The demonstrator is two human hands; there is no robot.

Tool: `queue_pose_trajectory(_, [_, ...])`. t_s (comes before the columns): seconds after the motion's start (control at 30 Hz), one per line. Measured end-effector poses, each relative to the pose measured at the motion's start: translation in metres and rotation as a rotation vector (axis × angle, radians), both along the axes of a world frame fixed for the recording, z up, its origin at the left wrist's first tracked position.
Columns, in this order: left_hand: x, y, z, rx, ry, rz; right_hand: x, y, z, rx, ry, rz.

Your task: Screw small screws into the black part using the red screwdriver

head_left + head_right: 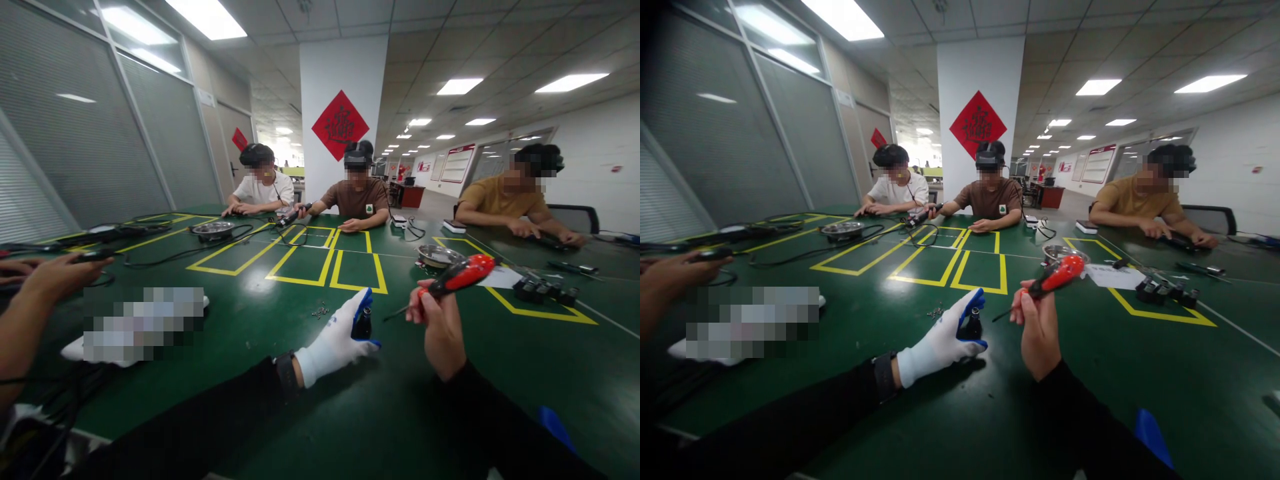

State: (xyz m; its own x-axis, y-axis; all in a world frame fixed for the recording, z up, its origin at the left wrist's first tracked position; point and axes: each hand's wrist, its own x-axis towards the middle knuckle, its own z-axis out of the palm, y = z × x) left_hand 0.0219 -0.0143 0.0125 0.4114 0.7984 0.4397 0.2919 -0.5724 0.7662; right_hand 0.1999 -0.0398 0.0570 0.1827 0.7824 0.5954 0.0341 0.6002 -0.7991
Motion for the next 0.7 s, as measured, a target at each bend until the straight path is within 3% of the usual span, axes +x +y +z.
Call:
queue_pose_trajectory(0.17, [-0.002,0.006,-0.006,-0.066,0.049,-0.115,-0.011,-0.009,-0.011,0.117,0.012,0.141])
queue_pose_trajectory(0.4, [-0.002,0.000,0.000,-0.117,0.072,-0.105,-0.012,-0.017,-0.017,0.244,0.013,0.171])
queue_pose_trajectory(0.7, [-0.002,-0.002,0.006,-0.159,0.077,-0.144,-0.009,-0.010,-0.030,0.055,-0.205,0.247])
